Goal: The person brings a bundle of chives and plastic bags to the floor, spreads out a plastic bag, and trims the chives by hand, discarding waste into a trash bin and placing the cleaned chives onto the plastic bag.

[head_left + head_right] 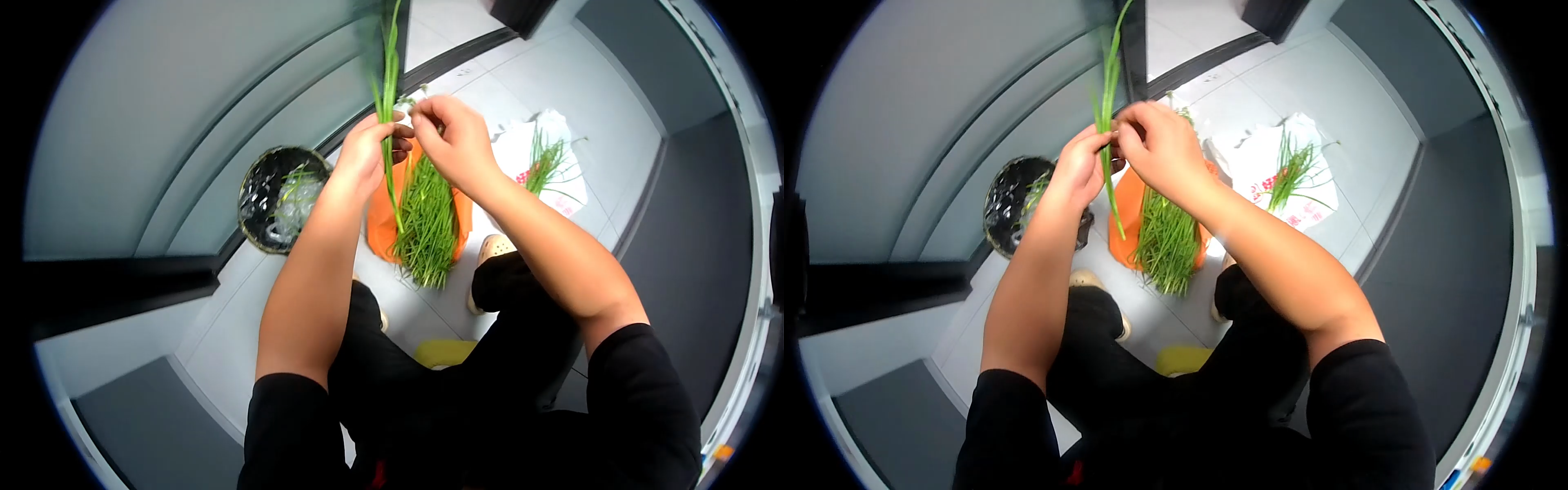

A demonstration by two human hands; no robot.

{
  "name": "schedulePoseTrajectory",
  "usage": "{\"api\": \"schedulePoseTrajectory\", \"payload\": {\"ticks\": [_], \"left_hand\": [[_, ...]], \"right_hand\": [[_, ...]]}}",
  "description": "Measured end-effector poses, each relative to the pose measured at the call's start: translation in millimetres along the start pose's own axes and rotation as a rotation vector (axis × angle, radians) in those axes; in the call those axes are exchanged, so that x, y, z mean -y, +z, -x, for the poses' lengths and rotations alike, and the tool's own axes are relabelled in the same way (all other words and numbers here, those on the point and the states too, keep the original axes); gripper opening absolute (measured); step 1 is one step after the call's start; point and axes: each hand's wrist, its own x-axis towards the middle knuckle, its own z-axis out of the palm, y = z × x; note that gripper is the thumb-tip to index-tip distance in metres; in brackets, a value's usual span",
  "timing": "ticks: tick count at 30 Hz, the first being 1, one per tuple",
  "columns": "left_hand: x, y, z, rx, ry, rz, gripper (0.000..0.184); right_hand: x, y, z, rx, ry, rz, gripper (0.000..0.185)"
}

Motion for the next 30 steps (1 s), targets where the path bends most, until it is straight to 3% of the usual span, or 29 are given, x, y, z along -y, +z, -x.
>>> {"api": "schedulePoseTrajectory", "payload": {"ticks": [2,4,6,8,12,14,16,18,22,28,30], "left_hand": [[4,13,-1,0.007,-0.015,0.047,0.02],[23,20,-10,0.005,0.001,0.015,0.019],[40,31,-19,0.005,0.029,-0.017,0.019],[52,44,-24,-0.007,0.059,-0.032,0.018],[70,61,-39,0.1,-0.075,-0.036,0.02],[88,74,-56,0.104,-0.043,-0.063,0.023],[97,97,-73,0.14,-0.091,-0.036,0.023],[116,125,-96,0.205,0.008,-0.147,0.021],[162,179,-140,0.245,-0.018,-0.316,0.026],[246,187,-173,0.304,-0.255,-0.47,0.041],[276,178,-175,0.184,-0.39,-0.721,0.052]], "right_hand": [[-28,-5,17,0.261,0.404,-0.264,0.028],[-49,-13,32,0.345,0.528,-0.218,0.046],[-75,-8,45,0.332,0.646,-0.267,0.05],[-68,-23,43,0.469,0.724,-0.406,0.029],[-82,-39,42,0.513,0.78,-0.585,0.018],[-95,-55,35,0.547,0.8,-0.613,0.015],[-122,-75,32,0.529,0.884,-0.624,0.015],[-145,-103,34,0.397,0.876,-0.523,0.016],[-203,-142,63,0.131,0.948,-0.519,0.02],[-308,-144,134,-0.007,1.213,-0.635,0.012],[-340,-127,158,-0.04,1.311,-0.633,0.011]]}}
